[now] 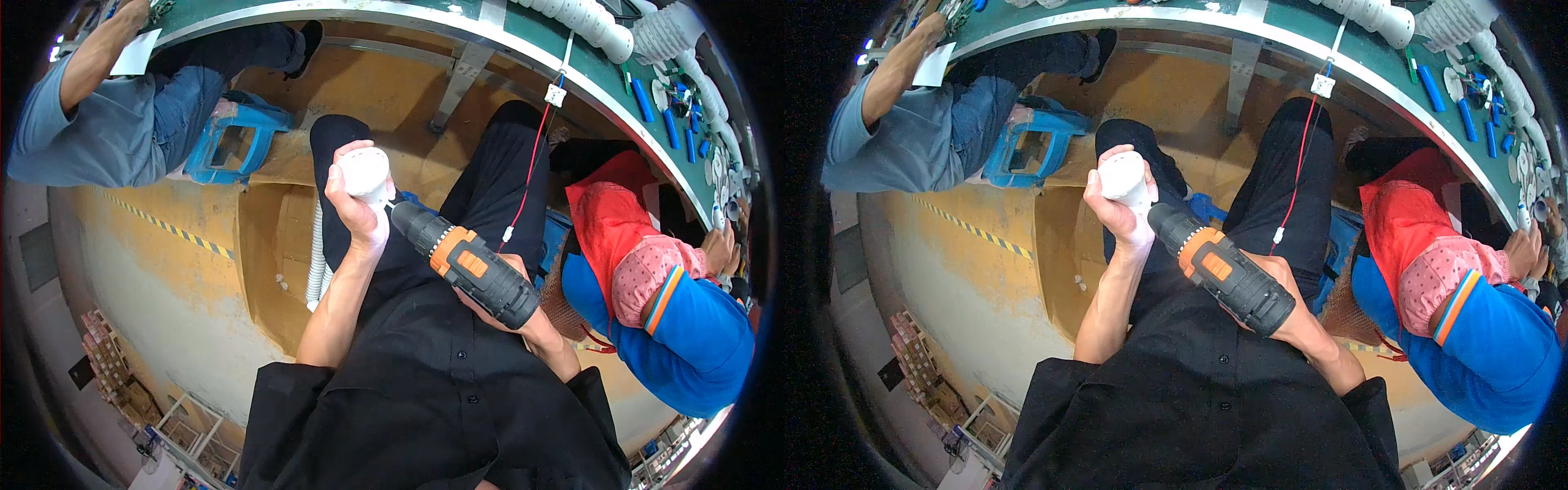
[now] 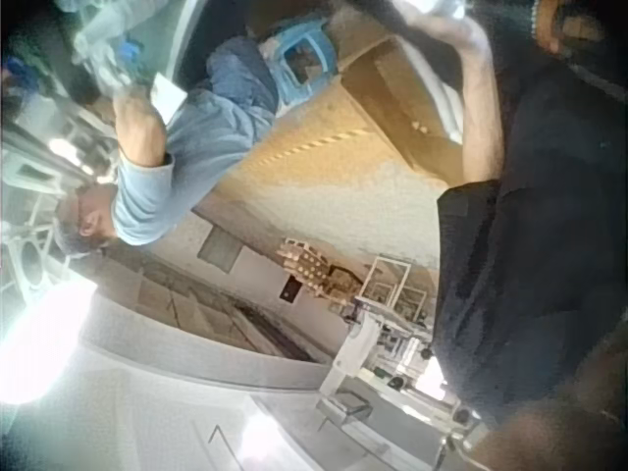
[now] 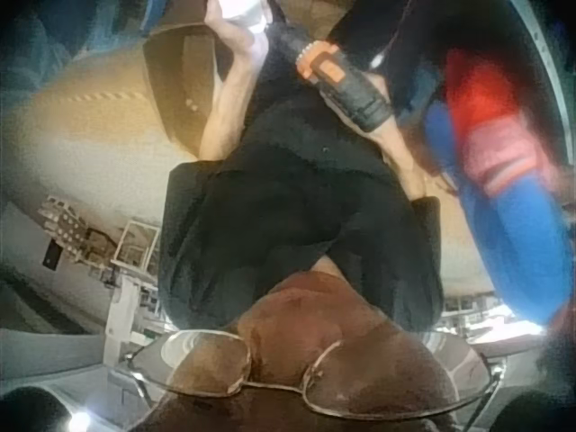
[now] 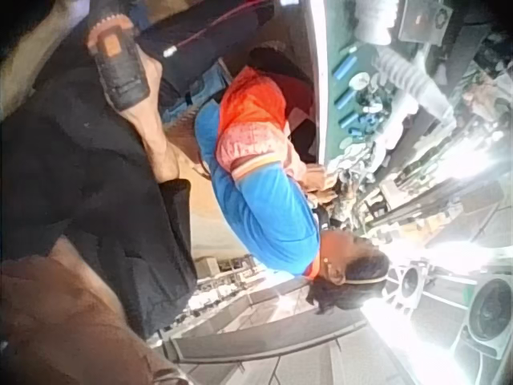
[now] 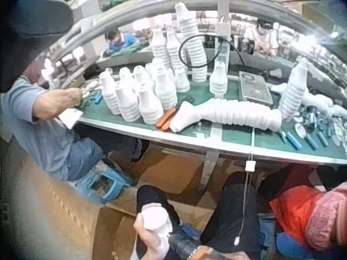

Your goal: The person takes light bulb housings from a box and the workbench and drills into each housing using a power drill.

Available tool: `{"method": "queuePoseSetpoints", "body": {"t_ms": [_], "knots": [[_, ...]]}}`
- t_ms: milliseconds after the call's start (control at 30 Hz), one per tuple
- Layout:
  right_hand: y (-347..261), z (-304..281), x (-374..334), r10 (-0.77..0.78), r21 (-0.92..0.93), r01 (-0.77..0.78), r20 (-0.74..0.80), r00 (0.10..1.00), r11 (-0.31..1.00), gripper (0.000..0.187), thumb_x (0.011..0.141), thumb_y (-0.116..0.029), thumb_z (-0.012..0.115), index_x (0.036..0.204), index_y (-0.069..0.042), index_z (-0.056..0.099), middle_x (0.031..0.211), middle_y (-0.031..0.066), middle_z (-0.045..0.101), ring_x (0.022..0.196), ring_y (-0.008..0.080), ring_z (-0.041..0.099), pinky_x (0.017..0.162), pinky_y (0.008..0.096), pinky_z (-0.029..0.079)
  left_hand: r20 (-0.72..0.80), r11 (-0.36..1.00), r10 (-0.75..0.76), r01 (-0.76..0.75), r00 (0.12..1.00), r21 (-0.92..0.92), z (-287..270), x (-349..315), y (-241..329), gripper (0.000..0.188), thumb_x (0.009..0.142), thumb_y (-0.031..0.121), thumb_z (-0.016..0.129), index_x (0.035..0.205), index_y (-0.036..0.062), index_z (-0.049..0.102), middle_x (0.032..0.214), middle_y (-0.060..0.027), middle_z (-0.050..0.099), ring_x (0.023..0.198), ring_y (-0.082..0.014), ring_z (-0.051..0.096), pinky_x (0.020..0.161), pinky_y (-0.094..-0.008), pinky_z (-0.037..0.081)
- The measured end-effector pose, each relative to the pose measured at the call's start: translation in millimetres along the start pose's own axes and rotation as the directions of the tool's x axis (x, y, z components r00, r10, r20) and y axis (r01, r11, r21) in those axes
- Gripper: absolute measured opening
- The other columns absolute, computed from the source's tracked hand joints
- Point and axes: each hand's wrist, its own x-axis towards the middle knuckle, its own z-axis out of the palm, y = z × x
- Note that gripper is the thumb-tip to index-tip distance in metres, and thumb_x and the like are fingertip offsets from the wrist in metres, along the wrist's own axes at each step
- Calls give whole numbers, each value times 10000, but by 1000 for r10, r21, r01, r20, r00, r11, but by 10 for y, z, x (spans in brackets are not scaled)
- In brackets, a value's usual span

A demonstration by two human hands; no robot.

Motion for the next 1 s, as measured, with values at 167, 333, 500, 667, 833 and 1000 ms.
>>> {"method": "queuePoseSetpoints", "body": {"t_ms": [167, 333, 500, 667, 833, 1000], "knots": [[-11, 5, 0, 13, -3, -13, -17, 1000, 1000, 251, 709, -47, 753, 906, 42, 625, 834, 154, 665, 731, 284, 696, 679, 344, 540, 9, 1000, 3, -3, 1000, 4, -4, 6, -9, 598, 964, 560, 351, 1121, 29, 575, 741, -103, 618, 567, -169, 570, 474, -283, 443], [26, 14, 0, -25, -49, 24, -25, 999, 999, 247, 711, -56, 753, 905, 42, 634, 844, 151, 672, 735, 274, 700, 689, 336, 544, 3, 1000, -2, 2, 1000, -4, -2, 12, -18, 599, 962, 563, 350, 1119, 31, 575, 738, -100, 616, 570, -166, 570, 473, -283, 442], [79, 29, -9, -2, 6, 2, 14, 1000, 1000, 240, 706, -40, 750, 902, 39, 637, 837, 143, 670, 731, 258, 700, 681, 331, 542, 57, 1000, 4, -4, 998, 3, -15, 24, 5, 564, 955, 543, 371, 1119, 43, 572, 812, -68, 624, 582, -164, 595, 490, -293, 465], [44, 21, -15, 4, -17, -4, 17, 1000, 1000, 224, 702, -21, 750, 885, 37, 634, 813, 134, 662, 717, 245, 698, 662, 326, 539, 3, 1000, 7, -7, 1000, 1, 4, 16, 4, 599, 962, 559, 349, 1125, 30, 580, 755, -106, 628, 580, -166, 580, 483, -280, 457], [10, 36, -19, -7, -11, 7, -37, 999, 1000, 211, 706, -13, 744, 878, 36, 632, 804, 131, 659, 705, 238, 693, 653, 325, 538, 6, 1000, -4, 4, 1000, -11, -1, 3, -4, 599, 960, 559, 356, 1127, 29, 579, 763, -108, 632, 584, -166, 586, 484, -277, 461], [40, 22, -23, 25, 17, -25, 12, 1000, 1000, 217, 708, -22, 743, 885, 40, 633, 807, 125, 660, 699, 218, 684, 652, 319, 535, 22, 1000, 10, -10, 1000, 12, 3, 12, 4, 594, 956, 555, 361, 1124, 28, 577, 754, -106, 623, 581, -165, 579, 483, -276, 459]]}}
